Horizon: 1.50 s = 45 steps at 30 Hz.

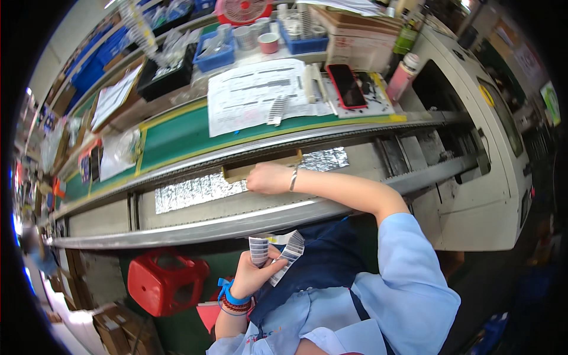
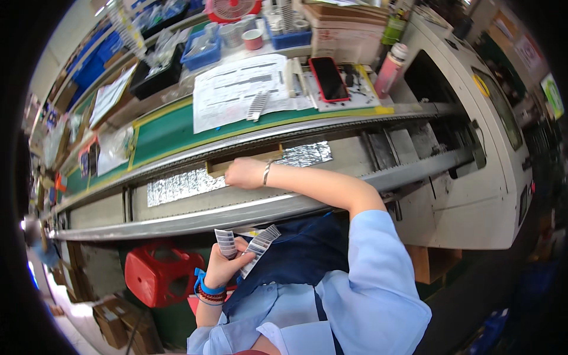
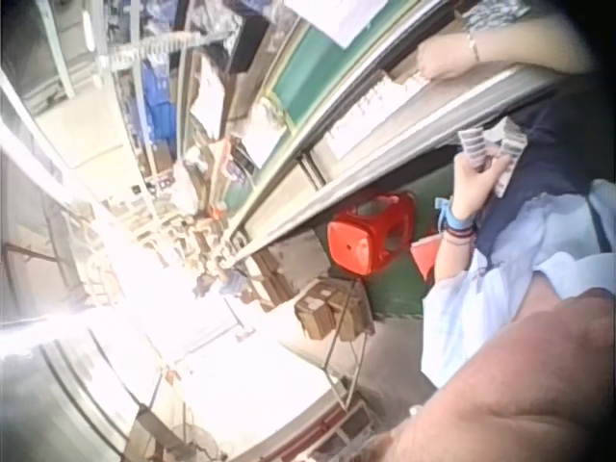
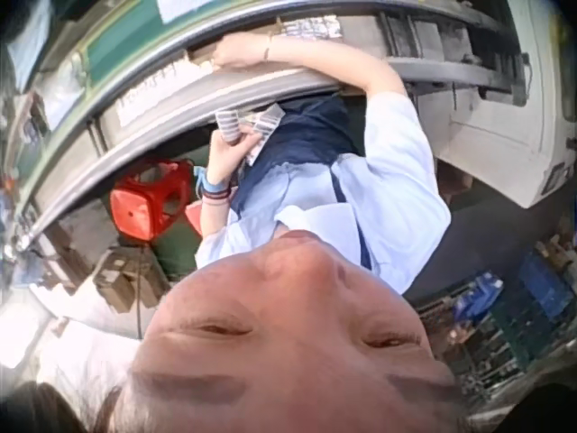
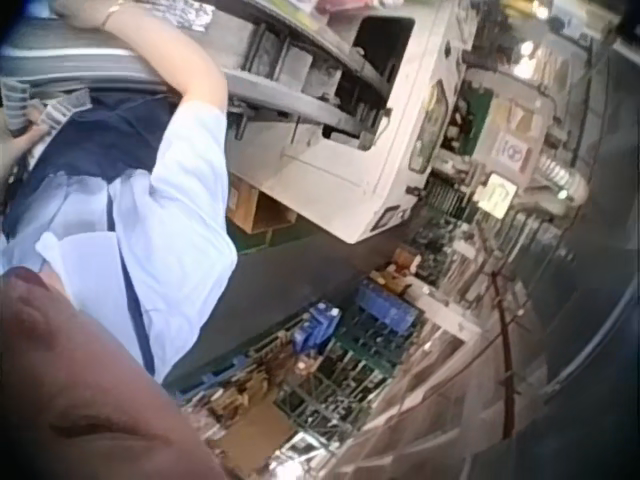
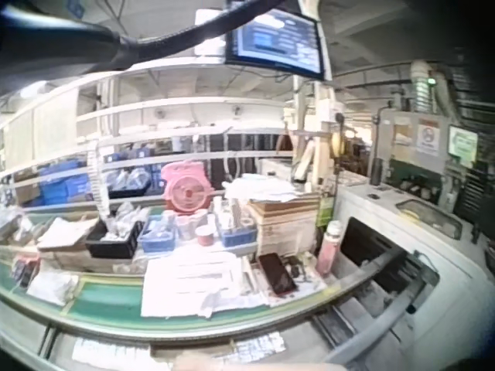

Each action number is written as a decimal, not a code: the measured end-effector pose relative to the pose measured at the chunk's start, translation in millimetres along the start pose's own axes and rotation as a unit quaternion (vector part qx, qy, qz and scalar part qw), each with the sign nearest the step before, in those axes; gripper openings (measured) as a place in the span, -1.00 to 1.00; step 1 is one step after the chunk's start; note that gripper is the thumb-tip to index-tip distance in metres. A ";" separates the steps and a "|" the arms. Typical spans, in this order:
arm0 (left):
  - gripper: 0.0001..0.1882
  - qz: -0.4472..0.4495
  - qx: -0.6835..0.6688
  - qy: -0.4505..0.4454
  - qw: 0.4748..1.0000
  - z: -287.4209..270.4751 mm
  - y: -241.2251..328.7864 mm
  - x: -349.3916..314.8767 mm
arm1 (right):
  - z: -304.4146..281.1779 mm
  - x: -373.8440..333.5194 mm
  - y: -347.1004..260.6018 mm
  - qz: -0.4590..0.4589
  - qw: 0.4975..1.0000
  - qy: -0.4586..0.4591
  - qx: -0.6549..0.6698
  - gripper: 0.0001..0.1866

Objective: The person applies adhesive labels to yellow circular components by hand.

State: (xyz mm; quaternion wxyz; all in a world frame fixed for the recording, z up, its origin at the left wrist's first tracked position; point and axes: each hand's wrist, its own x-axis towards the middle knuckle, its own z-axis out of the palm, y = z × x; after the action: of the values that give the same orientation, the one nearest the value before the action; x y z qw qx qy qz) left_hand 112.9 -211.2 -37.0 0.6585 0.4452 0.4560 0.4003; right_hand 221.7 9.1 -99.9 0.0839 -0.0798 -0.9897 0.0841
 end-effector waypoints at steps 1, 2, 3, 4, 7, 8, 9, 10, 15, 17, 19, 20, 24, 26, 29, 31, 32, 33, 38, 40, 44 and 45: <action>-0.93 -0.002 0.008 -0.015 1.000 2.4 1.3 3.9 | -22.6 -16.1 -0.3 0.030 0.998 0.058 0.014 -0.92; -0.93 0.028 0.026 -0.022 0.999 5.2 2.2 9.1 | -42.7 -40.3 -3.0 0.051 0.986 0.151 0.040 -0.92; -0.93 0.057 0.044 -0.032 0.997 10.2 4.8 15.2 | -72.0 -69.2 -14.9 0.102 0.972 0.202 0.058 -0.93; -0.92 0.048 0.059 -0.048 0.996 16.7 11.4 21.4 | -95.7 -104.5 -28.9 0.142 0.951 0.262 0.082 -0.93; -0.91 0.053 0.048 -0.050 0.996 33.6 17.6 36.8 | -126.2 -205.2 -87.9 0.315 0.859 0.361 0.180 -0.94; -0.88 0.036 0.006 -0.041 0.998 43.7 22.7 41.4 | -128.0 -242.4 -112.3 0.387 0.810 0.370 0.241 -0.95; -0.86 0.047 -0.009 -0.030 0.998 48.0 21.6 46.4 | -116.3 -277.1 -129.0 0.425 0.770 0.389 0.275 -0.96; -0.84 0.049 -0.017 -0.024 0.998 49.4 18.7 53.7 | -98.5 -310.7 -145.8 0.468 0.688 0.420 0.363 -0.94; -0.83 0.057 -0.007 -0.029 0.998 72.2 24.1 71.6 | 60.8 -488.6 -252.3 0.728 0.400 0.390 0.396 -0.93; -0.84 0.064 0.031 -0.020 0.997 68.2 21.5 73.8 | 128.2 -555.2 -281.8 0.840 0.267 0.313 0.353 -0.97; -0.84 0.067 0.043 -0.028 0.996 77.3 23.6 74.4 | 177.3 -631.2 -316.1 0.934 0.125 0.193 0.274 -0.92; -0.84 0.054 0.040 -0.037 0.997 82.0 26.1 74.7 | 193.9 -661.1 -333.6 0.886 -0.017 0.395 0.242 -0.92; -0.85 0.048 0.023 -0.022 0.998 89.8 27.5 67.9 | 164.0 -728.0 -349.2 0.698 0.056 0.700 0.141 -0.72; -0.85 0.048 0.018 -0.021 0.998 86.1 24.6 59.4 | 138.7 -701.7 -306.4 0.732 0.002 0.666 0.144 -0.63; -0.86 0.037 0.031 -0.026 0.999 86.6 21.9 62.3 | 134.4 -668.8 -271.9 0.809 0.165 0.483 0.290 -0.71; -0.89 0.016 0.047 -0.014 0.999 94.3 28.3 58.9 | 82.6 -560.4 -218.4 0.717 0.331 0.500 0.357 -0.77; -0.90 0.010 0.069 -0.042 0.997 93.2 27.8 62.0 | 43.9 -507.0 -205.7 0.686 0.391 0.490 0.368 -0.78; -0.90 0.000 0.094 -0.065 0.993 89.8 25.9 65.9 | 7.9 -454.0 -195.2 0.649 0.449 0.478 0.387 -0.79; -0.90 0.034 0.161 -0.175 0.971 105.0 42.1 82.6 | -83.4 -286.3 -158.8 0.387 0.708 0.432 0.404 -0.74; -0.89 0.000 0.127 -0.205 0.971 105.1 56.2 77.2 | -99.1 -244.7 -144.2 0.311 0.750 0.393 0.432 -0.71; -0.73 0.031 0.128 -0.223 0.966 79.0 67.5 70.9 | -105.3 -200.8 -116.9 0.185 0.748 0.118 0.626 -0.68; -0.69 0.040 0.121 -0.225 0.966 73.4 71.7 70.2 | -100.6 -198.5 -111.7 0.183 0.764 0.060 0.616 -0.71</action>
State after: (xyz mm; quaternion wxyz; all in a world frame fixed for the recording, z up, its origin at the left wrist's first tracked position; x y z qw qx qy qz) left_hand 192.9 -141.7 27.9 0.6689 0.6176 0.3232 0.2582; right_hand 416.8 -118.3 -12.4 0.1576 -0.1955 -0.6844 0.6845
